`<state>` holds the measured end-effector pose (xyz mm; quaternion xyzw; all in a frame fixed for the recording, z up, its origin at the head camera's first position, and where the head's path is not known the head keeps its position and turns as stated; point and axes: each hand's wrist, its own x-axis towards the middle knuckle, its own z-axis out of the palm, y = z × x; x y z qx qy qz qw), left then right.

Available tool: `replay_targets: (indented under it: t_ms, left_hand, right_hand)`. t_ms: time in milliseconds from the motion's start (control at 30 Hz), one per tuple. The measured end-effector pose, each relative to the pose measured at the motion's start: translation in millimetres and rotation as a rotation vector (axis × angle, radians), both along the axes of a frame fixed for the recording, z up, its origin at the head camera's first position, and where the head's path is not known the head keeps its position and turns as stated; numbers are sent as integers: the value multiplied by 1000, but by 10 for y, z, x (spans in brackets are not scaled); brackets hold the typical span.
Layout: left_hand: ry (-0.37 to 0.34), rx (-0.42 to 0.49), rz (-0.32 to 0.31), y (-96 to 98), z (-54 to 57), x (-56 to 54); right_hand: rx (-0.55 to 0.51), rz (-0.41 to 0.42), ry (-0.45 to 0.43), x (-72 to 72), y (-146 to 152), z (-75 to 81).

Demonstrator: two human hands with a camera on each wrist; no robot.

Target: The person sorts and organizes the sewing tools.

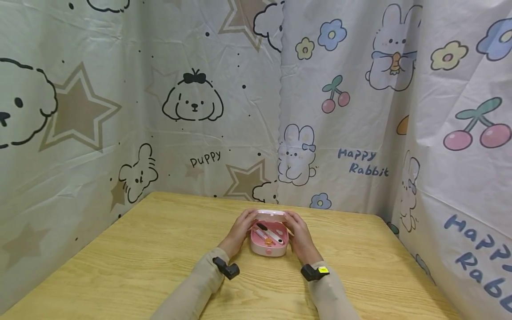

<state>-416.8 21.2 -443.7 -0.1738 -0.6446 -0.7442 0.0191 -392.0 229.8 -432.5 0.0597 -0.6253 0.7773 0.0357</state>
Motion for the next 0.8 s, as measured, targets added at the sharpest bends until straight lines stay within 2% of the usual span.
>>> replay_targets:
  t_ms: [433,800]
  left_hand:
    - [-51,4,-70,-72,-28,-5]
    - [-59,-14,-115,-103,-36,-8]
  right_hand:
    - [20,30,-12,20,34,-19]
    - [11,62,-16,27,90,-48]
